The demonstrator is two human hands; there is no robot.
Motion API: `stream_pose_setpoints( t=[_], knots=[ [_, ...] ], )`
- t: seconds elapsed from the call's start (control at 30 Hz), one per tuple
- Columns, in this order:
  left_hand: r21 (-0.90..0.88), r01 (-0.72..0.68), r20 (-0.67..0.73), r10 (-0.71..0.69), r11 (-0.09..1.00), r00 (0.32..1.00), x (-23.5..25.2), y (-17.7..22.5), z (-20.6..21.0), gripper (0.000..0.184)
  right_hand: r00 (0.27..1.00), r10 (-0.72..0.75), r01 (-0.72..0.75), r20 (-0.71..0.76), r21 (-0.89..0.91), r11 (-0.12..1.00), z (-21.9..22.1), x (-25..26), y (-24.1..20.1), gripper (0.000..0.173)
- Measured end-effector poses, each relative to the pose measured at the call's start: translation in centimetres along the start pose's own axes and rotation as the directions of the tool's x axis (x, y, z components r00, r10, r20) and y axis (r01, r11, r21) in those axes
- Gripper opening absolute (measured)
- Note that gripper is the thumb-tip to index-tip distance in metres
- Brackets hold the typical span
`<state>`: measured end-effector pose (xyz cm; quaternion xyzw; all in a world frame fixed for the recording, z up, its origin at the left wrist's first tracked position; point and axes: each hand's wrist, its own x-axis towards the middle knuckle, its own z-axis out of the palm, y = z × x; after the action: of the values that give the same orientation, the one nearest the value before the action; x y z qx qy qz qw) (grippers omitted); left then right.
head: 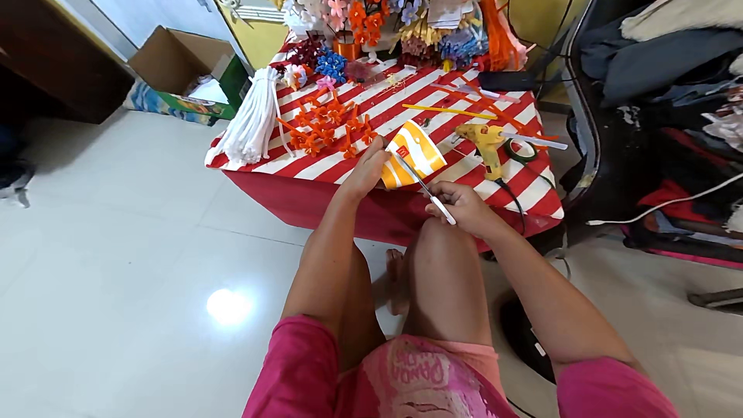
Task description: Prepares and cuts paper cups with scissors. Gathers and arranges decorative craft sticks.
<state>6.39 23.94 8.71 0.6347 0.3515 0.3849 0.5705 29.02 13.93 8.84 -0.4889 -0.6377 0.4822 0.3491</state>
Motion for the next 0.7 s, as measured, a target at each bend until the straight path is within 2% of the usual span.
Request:
stream_pose_setpoints(
  t=[0.13,0.23,0.3,0.37,0.47,0.53,0.6,0.7],
  knots=[
    [-0.004,-0.048,-0.07,0.047,0.999,0.996,0.3,-0.3,0.2,0.028,0.998,-0.048,0.047,-0.048,-0.007,0.999,0.5,-0.2,0.3,0.019],
    [-0.057,-0.146,-0.191,0.133,0.988,0.973,0.5,-0.6,0.9,0.024,0.993,-0.062,0.059,-0.101,-0.027,0.998,0.9,-0.1,0.3,0.021],
    [-0.07,-0.197,-0.269,0.172,0.978,0.948,0.3,-0.6,1.8,0.028,0.991,-0.054,0.045,-0.121,-0.076,0.996,1.2,-0.1,0.0,0.024],
    [-0.069,-0.273,-0.405,0.223,0.959,0.886,0.3,-0.9,2.9,0.026,0.99,-0.064,0.053,-0.125,-0.094,0.994,1.5,0.0,0.0,0.026],
    [-0.12,-0.402,-0.622,0.247,0.908,0.743,0.7,-1.4,4.3,0.014,0.987,-0.088,0.079,-0.131,-0.077,0.994,1.9,0.2,0.2,0.025],
    [-0.164,-0.43,-0.663,0.224,0.888,0.715,0.5,-1.3,5.0,0.017,0.986,-0.081,0.073,-0.143,-0.058,0.996,2.0,0.3,0.2,0.025],
    [-0.18,-0.424,-0.667,0.206,0.888,0.716,0.3,-0.9,5.5,0.022,0.983,-0.083,0.077,-0.162,-0.043,0.996,2.1,0.4,0.4,0.026],
    [-0.166,-0.424,-0.652,0.223,0.89,0.724,0.6,-0.7,5.6,0.019,0.978,-0.07,0.063,-0.194,-0.039,0.997,2.4,0.5,0.7,0.027]
  ],
)
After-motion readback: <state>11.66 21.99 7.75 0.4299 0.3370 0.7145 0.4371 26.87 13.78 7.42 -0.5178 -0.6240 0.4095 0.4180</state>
